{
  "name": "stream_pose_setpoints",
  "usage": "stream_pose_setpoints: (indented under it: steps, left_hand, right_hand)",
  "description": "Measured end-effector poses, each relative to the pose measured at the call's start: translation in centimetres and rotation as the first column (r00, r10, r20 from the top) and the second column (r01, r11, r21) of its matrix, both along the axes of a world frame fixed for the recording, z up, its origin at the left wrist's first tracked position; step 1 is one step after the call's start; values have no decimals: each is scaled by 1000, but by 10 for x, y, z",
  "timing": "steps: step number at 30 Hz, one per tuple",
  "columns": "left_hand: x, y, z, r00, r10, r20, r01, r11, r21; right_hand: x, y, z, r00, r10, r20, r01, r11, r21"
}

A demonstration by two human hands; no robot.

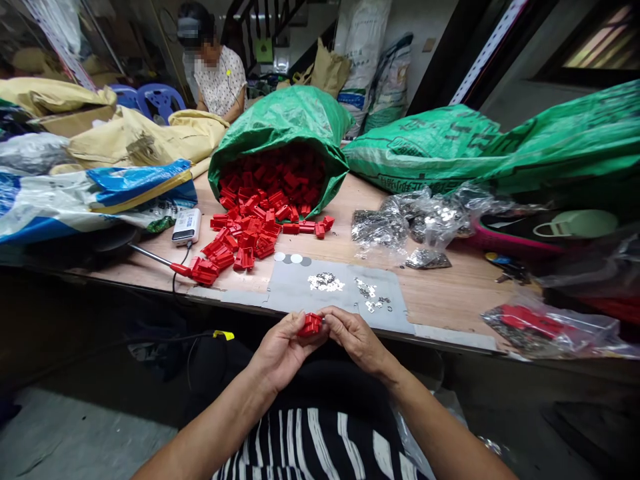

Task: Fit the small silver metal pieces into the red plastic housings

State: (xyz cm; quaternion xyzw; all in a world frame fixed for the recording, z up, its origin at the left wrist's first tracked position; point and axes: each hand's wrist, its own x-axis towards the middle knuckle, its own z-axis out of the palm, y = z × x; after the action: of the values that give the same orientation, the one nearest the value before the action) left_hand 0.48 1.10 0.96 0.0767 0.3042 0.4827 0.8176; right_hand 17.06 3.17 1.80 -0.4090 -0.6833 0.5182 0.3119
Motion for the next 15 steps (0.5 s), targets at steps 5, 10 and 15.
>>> stream_pose_setpoints:
  steps: [5, 10, 15]
  left_hand:
    - [-3, -11, -14, 953, -241, -184, 236, 970, -53]
    - [-10, -12, -29, 929, -298, -218, 268, 950, -158]
    - [-11, -10, -32, 925, -297, -236, 260, 949, -175]
  right_hand:
    - [27, -14, 0, 990, 77, 119, -63, 991, -115]
    - [85, -31, 0, 816, 30, 577, -19, 1000, -25]
    - [131, -44, -14, 415, -83, 906, 135, 990, 29]
